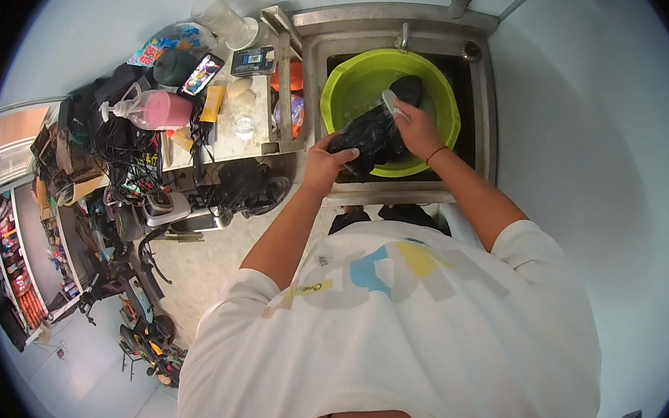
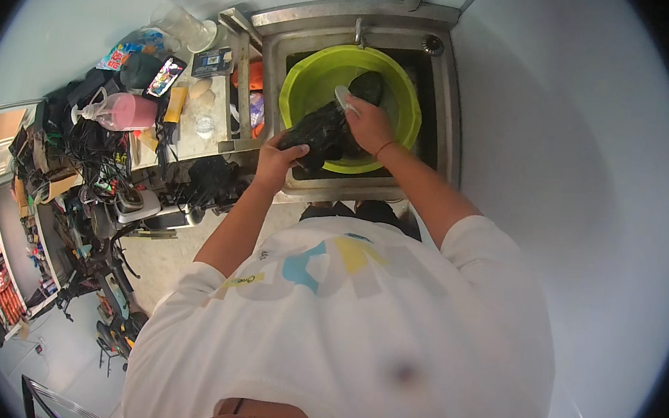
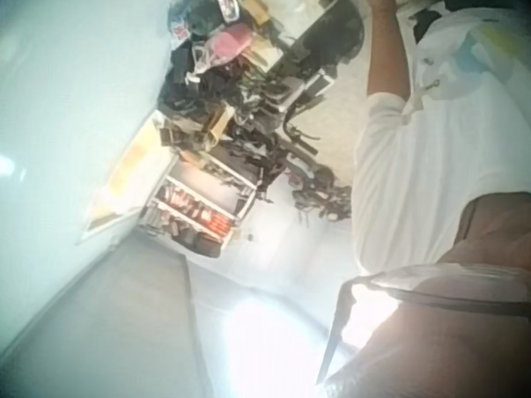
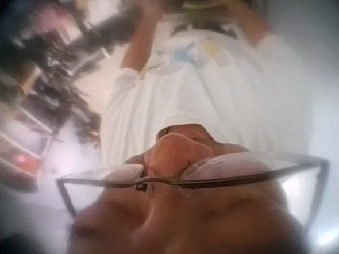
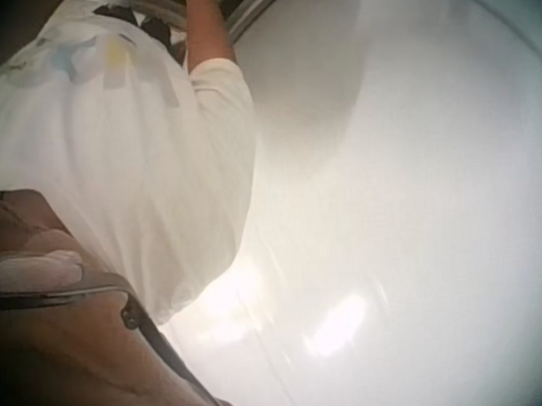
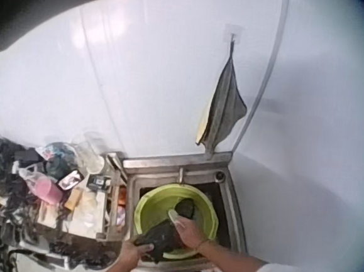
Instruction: The person scrubs a black shoe with a brush in a green basin filled with soapy water. They repeatedly dip the shoe and brush into the water, scrubbing the upper and sole areas.
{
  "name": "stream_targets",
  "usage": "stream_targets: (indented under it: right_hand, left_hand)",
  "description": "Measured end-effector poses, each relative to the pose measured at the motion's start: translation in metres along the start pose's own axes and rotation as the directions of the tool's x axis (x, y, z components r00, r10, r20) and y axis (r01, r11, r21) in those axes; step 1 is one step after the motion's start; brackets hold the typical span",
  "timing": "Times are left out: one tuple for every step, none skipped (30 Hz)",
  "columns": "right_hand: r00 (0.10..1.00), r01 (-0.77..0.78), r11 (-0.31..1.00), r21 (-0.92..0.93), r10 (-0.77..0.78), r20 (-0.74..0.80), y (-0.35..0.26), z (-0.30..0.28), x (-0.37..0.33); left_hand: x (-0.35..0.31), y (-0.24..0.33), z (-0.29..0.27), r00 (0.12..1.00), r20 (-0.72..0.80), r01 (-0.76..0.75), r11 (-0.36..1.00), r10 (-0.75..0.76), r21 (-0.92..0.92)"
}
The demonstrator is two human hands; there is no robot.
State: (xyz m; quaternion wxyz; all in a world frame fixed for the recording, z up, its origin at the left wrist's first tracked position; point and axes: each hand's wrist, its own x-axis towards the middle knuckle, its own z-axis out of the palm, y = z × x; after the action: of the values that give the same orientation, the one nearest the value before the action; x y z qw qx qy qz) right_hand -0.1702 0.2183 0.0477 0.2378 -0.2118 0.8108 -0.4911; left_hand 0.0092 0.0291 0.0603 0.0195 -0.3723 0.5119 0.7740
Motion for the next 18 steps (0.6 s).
stream_targets:
  right_hand:
    - [0.997, 0.081, 0.997, 0.009, -0.081, 0.012, 0.001, 0.012, -0.009]
    - [0.987, 0.16, 0.987, 0.021, -0.161, 0.026, -0.022, 0.033, -0.028]
    - [0.973, 0.227, 0.973, 0.036, -0.229, 0.042, -0.043, 0.045, -0.049]
    - [0.964, 0.204, 0.978, 0.034, -0.207, 0.166, -0.06, 0.041, -0.056]
    - [0.98, 0.15, 0.987, 0.052, -0.155, 0.122, -0.047, 0.036, -0.045]
    - [0.992, 0.092, 0.993, 0.069, -0.097, 0.077, -0.019, 0.025, -0.023]
    - [0.999, 0.044, 0.995, 0.086, -0.047, 0.027, 0.001, 0.012, -0.004]
    - [0.999, -0.021, 1.0, 0.007, 0.021, -0.033, 0.009, 0.005, 0.004]
    - [0.994, 0.101, 0.994, 0.037, -0.1, -0.042, -0.004, 0.015, -0.004]
    - [0.974, 0.221, 0.973, 0.065, -0.218, -0.054, -0.02, 0.037, -0.025]
    - [0.943, 0.332, 0.939, 0.094, -0.326, -0.069, -0.038, 0.051, -0.047]
    - [0.945, 0.29, 0.95, 0.113, -0.303, 0.123, -0.052, 0.049, -0.059]
    - [0.967, 0.234, 0.966, 0.109, -0.243, 0.075, -0.04, 0.046, -0.047]
    - [0.986, 0.164, 0.981, 0.107, -0.167, 0.023, -0.016, 0.038, -0.032]
    - [0.994, 0.105, 0.989, 0.105, -0.103, -0.029, 0.002, 0.025, -0.015]
    - [0.997, 0.026, 0.999, 0.039, -0.023, -0.079, 0.007, 0.007, -0.003]
    - [0.992, 0.11, 0.993, 0.038, -0.107, -0.067, -0.001, 0.014, -0.012]
    - [0.98, 0.196, 0.98, 0.039, -0.193, -0.051, -0.018, 0.032, -0.031]
  left_hand:
    - [0.003, -0.001, 0.001, 1.0, 0.003, -0.012, 1.0, 0.012, 0.008]
    - [0.005, 0.004, 0.002, 1.0, -0.017, -0.011, 1.0, 0.011, 0.005]
    - [-0.003, 0.009, 0.003, 0.999, -0.039, 0.001, 1.0, -0.001, 0.002]
    - [-0.008, 0.012, 0.003, 0.998, -0.059, 0.009, 1.0, -0.009, 0.001]
    - [-0.009, 0.011, 0.001, 0.998, -0.063, -0.002, 1.0, 0.003, 0.012]
    - [-0.01, 0.007, -0.001, 0.998, -0.062, -0.01, 1.0, 0.011, 0.021]
    - [-0.007, 0.009, 0.0, 0.998, -0.056, -0.028, 0.999, 0.03, 0.031]
    - [-0.007, 0.009, 0.001, 0.999, -0.051, -0.017, 1.0, 0.018, 0.006]
    - [-0.006, 0.007, 0.004, 0.999, -0.049, -0.007, 1.0, 0.006, -0.02]
    - [-0.005, 0.007, 0.006, 0.999, -0.047, 0.003, 0.999, -0.006, -0.046]
    - [-0.005, 0.003, 0.002, 0.999, -0.043, -0.009, 0.998, 0.006, -0.069]
    - [-0.006, 0.001, -0.003, 0.999, -0.04, -0.023, 0.995, 0.019, -0.093]
    - [-0.006, -0.002, -0.007, 0.999, -0.038, -0.037, 0.992, 0.033, -0.117]
    - [-0.012, -0.002, -0.006, 0.999, -0.039, -0.015, 0.995, 0.011, -0.1]
    - [-0.013, 0.003, -0.003, 0.999, -0.041, -0.005, 0.996, 0.002, -0.085]
    - [-0.009, 0.009, -0.001, 0.999, -0.047, -0.007, 0.997, 0.004, -0.073]
    - [-0.007, 0.009, 0.0, 0.999, -0.051, 0.004, 0.996, -0.008, -0.087]
    - [-0.005, 0.008, 0.002, 0.998, -0.06, 0.012, 0.995, -0.018, -0.103]
